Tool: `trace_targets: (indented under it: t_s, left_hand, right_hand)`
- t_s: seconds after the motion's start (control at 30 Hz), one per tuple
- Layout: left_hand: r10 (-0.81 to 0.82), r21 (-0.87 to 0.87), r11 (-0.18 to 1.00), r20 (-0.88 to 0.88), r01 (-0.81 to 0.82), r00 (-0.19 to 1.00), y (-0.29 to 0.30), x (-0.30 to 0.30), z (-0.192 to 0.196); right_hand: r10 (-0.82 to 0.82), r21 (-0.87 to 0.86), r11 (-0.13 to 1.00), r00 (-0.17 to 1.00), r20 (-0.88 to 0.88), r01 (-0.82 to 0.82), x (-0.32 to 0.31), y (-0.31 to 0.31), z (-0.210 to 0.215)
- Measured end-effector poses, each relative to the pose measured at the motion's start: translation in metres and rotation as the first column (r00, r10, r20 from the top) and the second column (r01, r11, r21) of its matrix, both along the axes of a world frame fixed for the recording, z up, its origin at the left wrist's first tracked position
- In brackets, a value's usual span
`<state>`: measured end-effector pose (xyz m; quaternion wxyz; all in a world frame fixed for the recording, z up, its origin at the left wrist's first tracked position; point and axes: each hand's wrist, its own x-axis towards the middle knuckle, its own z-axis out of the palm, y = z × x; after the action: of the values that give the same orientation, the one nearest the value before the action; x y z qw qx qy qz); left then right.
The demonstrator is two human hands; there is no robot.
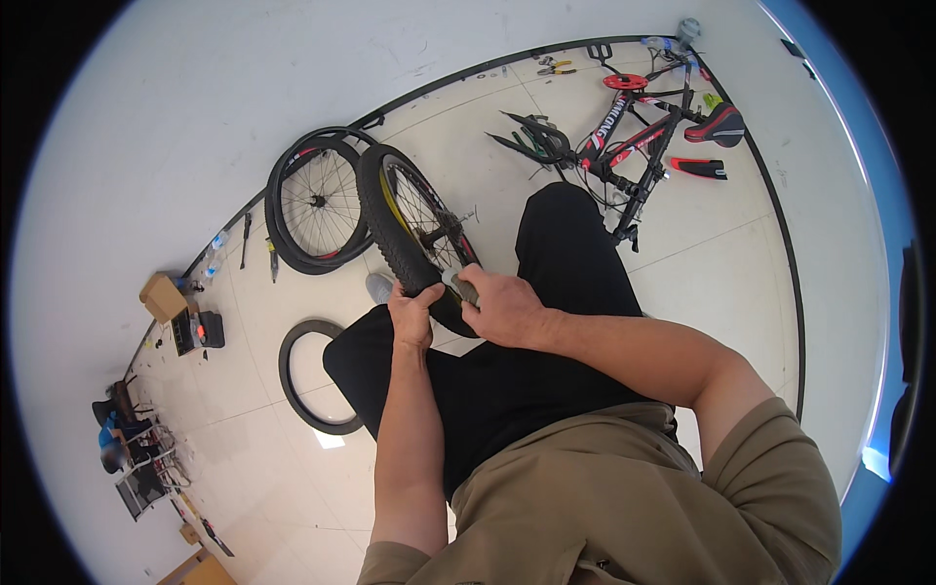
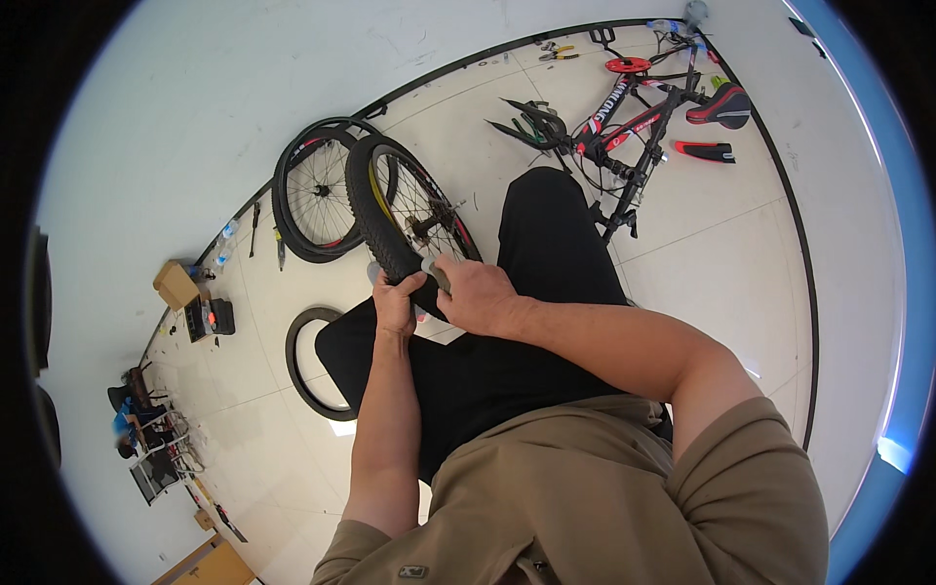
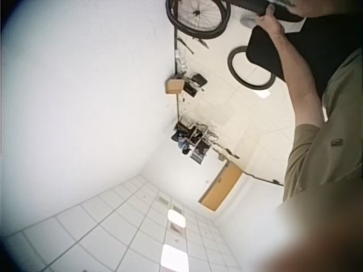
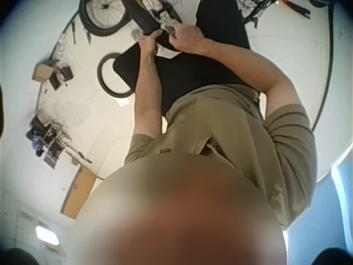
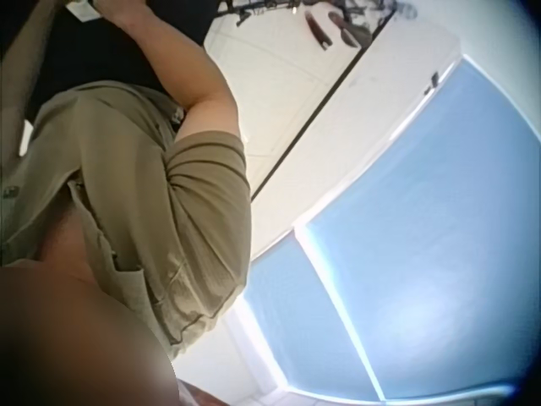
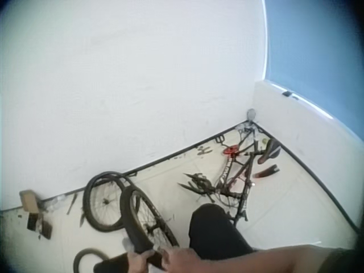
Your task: The person removes a bicycle tire from a wheel using tire levers, then installs a new tire onto the same wheel by hand and with tire levers. The person works while seated on a chair on the floor.
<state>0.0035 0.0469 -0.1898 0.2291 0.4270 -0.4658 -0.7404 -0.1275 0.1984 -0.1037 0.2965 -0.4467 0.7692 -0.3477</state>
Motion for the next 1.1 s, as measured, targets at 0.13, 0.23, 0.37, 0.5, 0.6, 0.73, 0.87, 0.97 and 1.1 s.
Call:
trace_targets:
  t_s: [0.13, 0.23, 0.37, 0.5, 0.6, 0.73, 0.87, 0.97, 1.1]
  left_hand:
    - [0.077, 0.198, 0.979, -0.174, -0.042, 0.982, -0.009, -0.002, -0.001]
    - [0.123, 0.292, 0.955, -0.245, -0.048, 0.962, -0.012, -0.007, -0.001]
    - [0.122, 0.333, 0.943, -0.27, -0.027, 0.955, -0.008, -0.014, -0.008]
    - [0.099, 0.328, 0.944, -0.3, 0.005, 0.949, -0.01, -0.012, -0.004]
    - [0.116, 0.33, 0.944, -0.313, -0.006, 0.943, -0.008, -0.014, 0.002]
    - [0.127, 0.289, 0.957, -0.329, -0.029, 0.936, -0.006, -0.012, 0.004]
    - [0.108, 0.296, 0.955, -0.317, -0.01, 0.942, -0.011, -0.01, -0.002]
    - [0.109, 0.327, 0.945, -0.349, 0.013, 0.931, -0.012, -0.007, -0.005]
    - [0.159, 0.411, 0.912, -0.377, 0.01, 0.912, -0.012, -0.007, -0.002]
  right_hand:
    - [-0.031, -0.02, 0.999, 0.999, 0.036, 0.032, -0.005, -0.002, -0.009]
    - [0.037, -0.016, 0.999, 0.995, -0.093, -0.039, -0.006, -0.001, -0.015]
    - [0.027, -0.032, 0.999, 0.999, -0.032, -0.028, -0.01, -0.001, -0.021]
    - [0.042, 0.0, 0.999, 0.999, -0.009, -0.042, -0.011, -0.001, -0.016]
    - [0.04, -0.002, 0.999, 0.999, -0.03, -0.04, -0.011, -0.002, -0.02]
    - [0.044, 0.035, 0.998, 0.999, -0.013, -0.044, -0.009, -0.004, -0.019]
    - [0.037, 0.002, 0.999, 0.999, -0.03, -0.036, -0.008, -0.004, -0.02]
    - [0.039, 0.002, 0.999, 0.999, -0.024, -0.039, -0.009, -0.003, -0.021]
    - [0.045, -0.03, 0.998, 0.999, -0.021, -0.046, -0.011, -0.001, -0.023]
